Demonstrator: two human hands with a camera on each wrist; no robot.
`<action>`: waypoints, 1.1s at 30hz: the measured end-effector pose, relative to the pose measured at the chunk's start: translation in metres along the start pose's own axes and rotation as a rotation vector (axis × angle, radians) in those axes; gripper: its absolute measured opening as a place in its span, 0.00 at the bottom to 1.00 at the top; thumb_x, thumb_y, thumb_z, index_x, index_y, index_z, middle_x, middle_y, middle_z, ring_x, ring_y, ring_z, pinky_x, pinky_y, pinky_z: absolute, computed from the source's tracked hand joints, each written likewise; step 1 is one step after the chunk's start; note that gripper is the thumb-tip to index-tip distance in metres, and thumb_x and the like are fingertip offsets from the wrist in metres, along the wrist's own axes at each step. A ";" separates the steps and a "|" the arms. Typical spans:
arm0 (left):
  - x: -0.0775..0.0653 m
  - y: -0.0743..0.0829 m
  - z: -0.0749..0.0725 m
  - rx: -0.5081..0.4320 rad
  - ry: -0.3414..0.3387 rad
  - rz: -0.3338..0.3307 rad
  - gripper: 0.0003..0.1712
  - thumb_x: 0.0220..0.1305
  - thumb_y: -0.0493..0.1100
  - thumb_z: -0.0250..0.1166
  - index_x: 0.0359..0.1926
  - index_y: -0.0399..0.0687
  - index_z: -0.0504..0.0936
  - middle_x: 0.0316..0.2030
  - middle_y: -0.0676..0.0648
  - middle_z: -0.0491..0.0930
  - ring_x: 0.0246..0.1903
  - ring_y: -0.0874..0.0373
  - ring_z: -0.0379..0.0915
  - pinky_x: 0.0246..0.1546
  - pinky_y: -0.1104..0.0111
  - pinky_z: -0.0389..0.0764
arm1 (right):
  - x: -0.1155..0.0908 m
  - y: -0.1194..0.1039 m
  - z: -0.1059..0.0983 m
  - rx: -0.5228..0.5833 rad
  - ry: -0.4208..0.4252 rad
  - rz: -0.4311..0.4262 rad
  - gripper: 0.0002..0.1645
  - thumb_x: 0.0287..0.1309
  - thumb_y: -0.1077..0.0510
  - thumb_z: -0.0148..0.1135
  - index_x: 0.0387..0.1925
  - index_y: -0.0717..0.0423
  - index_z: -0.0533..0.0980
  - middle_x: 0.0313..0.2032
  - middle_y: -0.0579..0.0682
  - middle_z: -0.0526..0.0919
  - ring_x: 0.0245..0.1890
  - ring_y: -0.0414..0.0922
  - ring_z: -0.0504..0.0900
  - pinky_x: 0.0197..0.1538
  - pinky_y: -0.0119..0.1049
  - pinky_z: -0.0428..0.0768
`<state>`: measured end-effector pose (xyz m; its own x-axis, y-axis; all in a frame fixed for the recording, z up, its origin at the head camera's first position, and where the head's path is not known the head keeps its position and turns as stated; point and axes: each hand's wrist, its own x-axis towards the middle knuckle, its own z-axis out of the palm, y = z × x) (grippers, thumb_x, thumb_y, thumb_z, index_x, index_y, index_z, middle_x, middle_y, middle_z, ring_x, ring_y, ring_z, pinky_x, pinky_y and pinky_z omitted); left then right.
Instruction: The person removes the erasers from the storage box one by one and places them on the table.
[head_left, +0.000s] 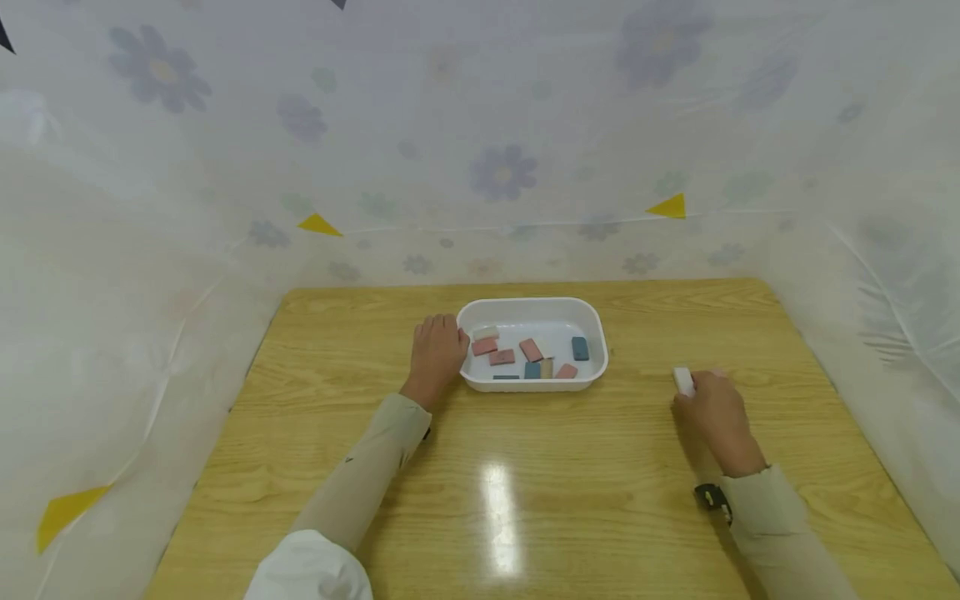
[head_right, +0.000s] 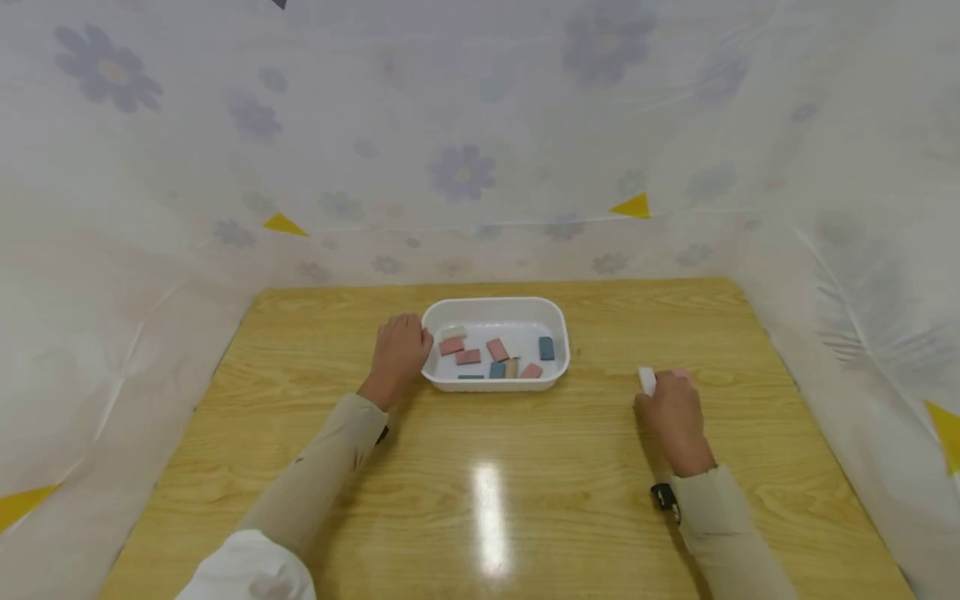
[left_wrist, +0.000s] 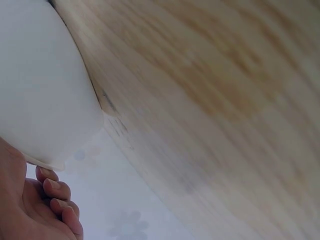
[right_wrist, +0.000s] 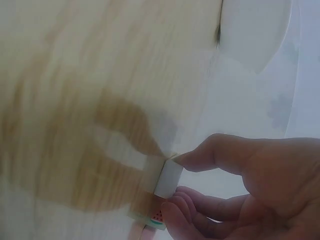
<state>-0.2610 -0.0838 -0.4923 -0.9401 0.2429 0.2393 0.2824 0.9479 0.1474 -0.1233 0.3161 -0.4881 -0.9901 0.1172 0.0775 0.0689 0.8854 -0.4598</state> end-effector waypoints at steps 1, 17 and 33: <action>0.000 0.000 0.000 0.000 0.001 0.000 0.17 0.66 0.47 0.48 0.39 0.36 0.72 0.34 0.42 0.73 0.37 0.48 0.68 0.40 0.58 0.67 | 0.000 0.000 0.000 -0.005 0.004 -0.002 0.07 0.44 0.65 0.56 0.19 0.61 0.66 0.19 0.54 0.71 0.18 0.49 0.68 0.19 0.40 0.66; 0.001 0.000 0.002 -0.022 -0.018 -0.016 0.17 0.66 0.48 0.48 0.40 0.37 0.72 0.35 0.42 0.73 0.37 0.48 0.67 0.41 0.59 0.66 | 0.001 -0.004 0.002 -0.061 0.031 -0.018 0.07 0.44 0.67 0.56 0.23 0.71 0.70 0.20 0.63 0.73 0.21 0.55 0.71 0.25 0.50 0.70; 0.002 -0.001 0.001 -0.054 -0.049 -0.028 0.16 0.66 0.47 0.47 0.38 0.38 0.72 0.32 0.44 0.71 0.35 0.50 0.65 0.41 0.60 0.66 | 0.037 -0.074 -0.008 0.064 -0.051 -0.026 0.24 0.64 0.56 0.48 0.48 0.77 0.69 0.40 0.71 0.75 0.38 0.61 0.77 0.37 0.51 0.75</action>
<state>-0.2633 -0.0836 -0.4932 -0.9557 0.2271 0.1871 0.2641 0.9423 0.2057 -0.1639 0.2584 -0.4439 -0.9965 0.0696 0.0455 0.0364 0.8573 -0.5136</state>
